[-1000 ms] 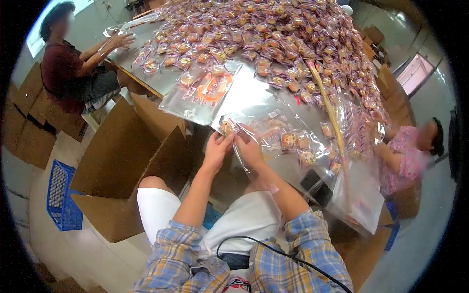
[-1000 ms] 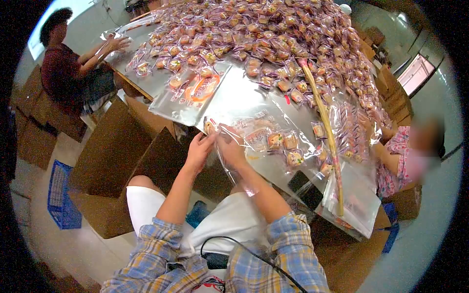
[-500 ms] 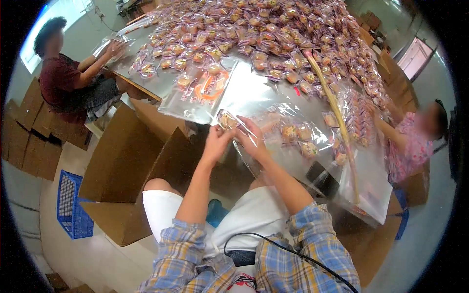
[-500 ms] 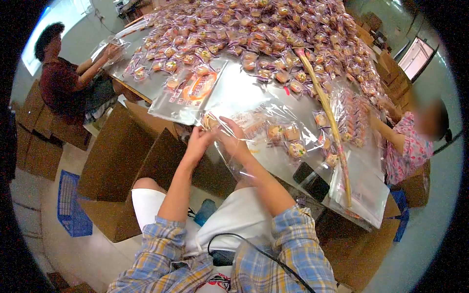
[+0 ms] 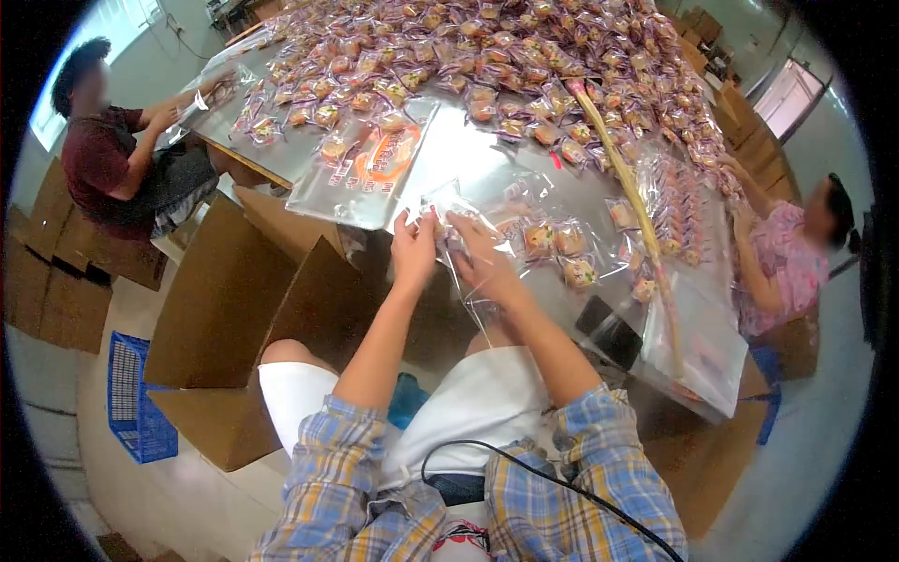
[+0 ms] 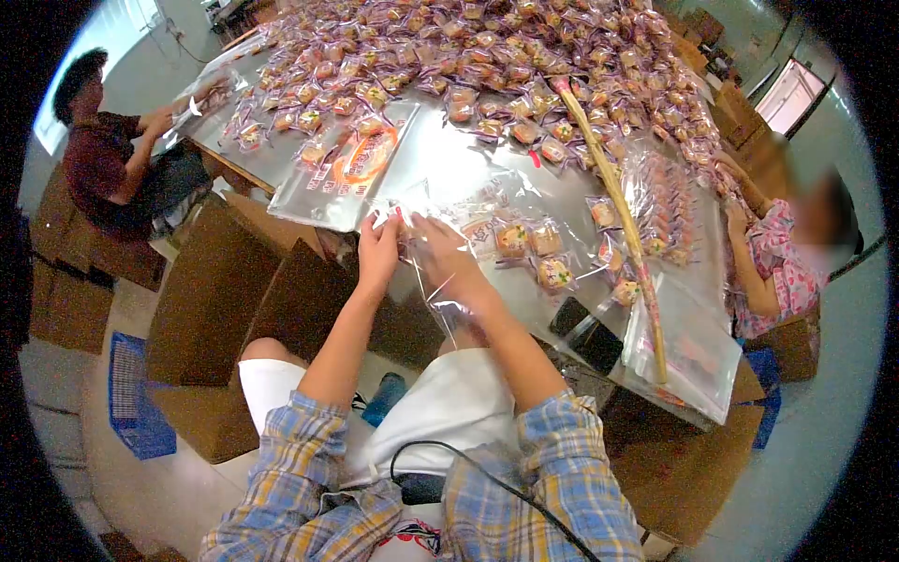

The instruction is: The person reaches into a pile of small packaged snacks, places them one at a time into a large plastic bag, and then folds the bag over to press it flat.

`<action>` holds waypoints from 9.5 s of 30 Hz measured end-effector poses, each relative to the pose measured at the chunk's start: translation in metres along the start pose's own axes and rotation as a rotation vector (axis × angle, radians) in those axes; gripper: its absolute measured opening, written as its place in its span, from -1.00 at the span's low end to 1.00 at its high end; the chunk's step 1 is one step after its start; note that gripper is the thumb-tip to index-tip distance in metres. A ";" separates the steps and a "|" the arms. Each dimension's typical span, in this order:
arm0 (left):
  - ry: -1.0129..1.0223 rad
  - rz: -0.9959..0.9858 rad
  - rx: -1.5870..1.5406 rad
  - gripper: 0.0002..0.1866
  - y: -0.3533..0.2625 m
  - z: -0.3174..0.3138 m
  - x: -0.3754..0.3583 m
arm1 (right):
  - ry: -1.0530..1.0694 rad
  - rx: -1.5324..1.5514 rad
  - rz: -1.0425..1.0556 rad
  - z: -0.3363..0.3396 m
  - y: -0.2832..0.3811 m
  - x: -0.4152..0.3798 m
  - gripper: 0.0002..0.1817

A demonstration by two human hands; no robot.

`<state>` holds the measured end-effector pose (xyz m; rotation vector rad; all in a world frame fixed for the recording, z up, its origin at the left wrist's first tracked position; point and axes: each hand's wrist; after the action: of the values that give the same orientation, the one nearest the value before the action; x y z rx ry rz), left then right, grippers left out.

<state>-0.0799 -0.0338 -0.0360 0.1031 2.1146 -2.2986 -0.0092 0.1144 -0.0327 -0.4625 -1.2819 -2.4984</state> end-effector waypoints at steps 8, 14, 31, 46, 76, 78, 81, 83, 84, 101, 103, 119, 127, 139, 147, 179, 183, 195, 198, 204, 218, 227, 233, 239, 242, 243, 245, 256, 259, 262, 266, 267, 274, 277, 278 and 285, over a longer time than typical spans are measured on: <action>-0.027 -0.019 0.305 -0.28 -0.002 0.033 0.012 | 0.047 0.076 -0.059 -0.023 0.000 0.030 -0.30; -0.036 -0.040 0.218 -0.10 -0.005 0.038 0.005 | -0.216 -0.193 0.157 -0.018 0.000 0.025 -0.38; 0.045 -0.061 0.129 -0.16 -0.008 -0.029 -0.004 | -0.163 -0.651 0.098 0.076 -0.045 -0.019 -0.62; 0.296 0.161 0.049 -0.52 -0.030 -0.006 -0.037 | -0.236 -0.878 -0.159 0.029 -0.072 0.060 -0.17; -0.079 -0.470 0.193 -0.45 0.008 -0.034 0.047 | -0.316 -0.140 0.041 0.019 -0.048 0.049 -0.43; -0.072 -0.485 0.215 -0.47 0.008 -0.033 0.042 | -0.224 -0.201 0.093 0.026 -0.049 0.044 -0.43; -0.053 -0.485 0.205 -0.46 0.003 -0.034 0.036 | -0.210 -0.063 -0.014 0.022 -0.044 0.042 -0.56; -0.041 -0.500 0.221 -0.46 0.005 -0.035 0.037 | -0.158 -0.247 0.038 0.016 -0.060 0.046 -0.62; -0.042 -0.547 0.239 -0.46 0.006 -0.037 0.037 | -0.154 -0.230 0.051 0.019 -0.060 0.048 -0.61; 0.021 -0.762 0.623 -0.55 0.001 -0.037 0.035 | -0.214 -0.437 -0.164 0.061 -0.038 0.017 -0.46; 0.034 -0.733 0.624 -0.55 0.000 -0.038 0.034 | -0.215 -0.647 -0.293 0.086 -0.010 -0.002 -0.47; -0.044 -0.725 0.616 -0.49 0.002 -0.040 0.034 | -0.425 -0.163 -0.276 0.081 -0.012 0.046 -0.38; -0.041 -0.676 0.595 -0.46 0.004 -0.040 0.034 | -0.363 0.343 -0.309 0.061 -0.085 0.065 -0.60; -0.094 -0.711 0.629 -0.42 0.008 -0.041 0.036 | -0.171 0.204 -0.532 0.054 -0.078 0.074 -0.36; -0.116 -0.703 0.609 -0.42 0.008 -0.041 0.038 | 0.085 0.448 -0.592 0.061 -0.059 0.083 -0.33; -0.213 -0.577 0.376 -0.27 0.013 -0.039 0.038 | 0.329 0.502 -0.350 0.063 -0.050 0.083 -0.34; -0.208 -0.594 0.430 -0.27 0.013 -0.038 0.039 | 0.151 0.522 -0.114 0.042 -0.062 0.083 -0.39; -0.199 -0.576 0.203 -0.39 0.018 -0.042 0.037 | 0.046 0.108 -0.254 0.031 -0.038 0.093 -0.47; -0.225 -0.520 0.163 -0.48 0.018 -0.040 0.034 | 0.140 0.245 -0.282 0.032 -0.047 0.092 -0.45; -0.342 -0.650 0.473 -0.55 0.018 -0.034 0.038 | 0.188 0.634 -0.213 0.028 -0.076 0.089 -0.39; -0.336 -0.616 0.211 -0.44 0.023 -0.038 0.040 | 0.179 0.372 -0.260 0.031 -0.048 0.093 -0.48; -0.366 -0.660 0.409 -0.56 0.021 -0.032 0.040 | 0.163 0.217 -0.285 0.030 -0.039 0.094 -0.44; -0.373 -0.608 0.364 -0.60 0.016 -0.032 0.037 | 0.158 0.399 0.110 0.015 -0.076 0.089 -0.43; -0.385 -0.620 0.435 -0.65 0.022 -0.033 0.042 | -0.049 0.218 -0.240 0.028 -0.061 0.090 -0.67; -0.423 -0.664 0.505 -0.65 0.025 -0.032 0.042 | -0.020 0.084 -0.300 0.045 -0.071 0.088 -0.68; -0.406 -0.647 0.470 -0.64 0.024 -0.033 0.041 | 0.052 0.137 -0.313 0.054 -0.069 0.086 -0.67; -0.375 -0.608 0.401 -0.64 0.020 -0.034 0.039 | 0.182 0.205 -0.228 0.071 -0.075 0.081 -0.59; -0.369 -0.584 0.396 -0.64 0.020 -0.035 0.039 | 0.252 0.330 -0.565 0.092 -0.069 0.085 -0.59; -0.365 -0.609 0.414 -0.63 0.021 -0.035 0.039 | -0.057 0.402 -0.570 0.077 -0.070 0.088 -0.55; -0.359 -0.613 0.444 -0.62 0.023 -0.034 0.040 | -0.214 0.495 -0.415 0.061 -0.090 0.086 -0.43; -0.351 -0.618 0.428 -0.61 0.019 -0.034 0.037 | -0.176 0.638 -0.476 0.054 -0.086 0.087 -0.41; -0.349 -0.612 0.427 -0.61 0.017 -0.034 0.037 | -0.165 0.604 -0.522 0.054 -0.067 0.088 -0.44; -0.333 -0.570 0.411 -0.52 0.016 -0.036 0.037 | 0.012 0.587 -0.295 0.054 -0.068 0.083 -0.33; -0.316 -0.572 0.386 -0.46 0.014 -0.037 0.035 | 0.077 0.466 -0.167 0.052 -0.068 0.083 -0.44; -0.321 -0.590 0.415 -0.46 0.014 -0.035 0.035 | 0.075 0.070 -0.010 0.056 -0.066 0.085 -0.50; -0.314 -0.572 0.397 -0.50 0.009 -0.036 0.033 | 0.018 0.014 -0.038 0.055 -0.073 0.085 -0.68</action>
<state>-0.1112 0.0021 -0.0495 -0.9044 1.6568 -2.7583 -0.1067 0.1911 -0.0204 -0.4156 -1.3124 -2.5175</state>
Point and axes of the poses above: each hand's wrist, its own x-axis towards the middle knuckle, its own z-axis out of the back of the hand, y = z × x, and after that the axes turned 7 degrees about x, right-handed
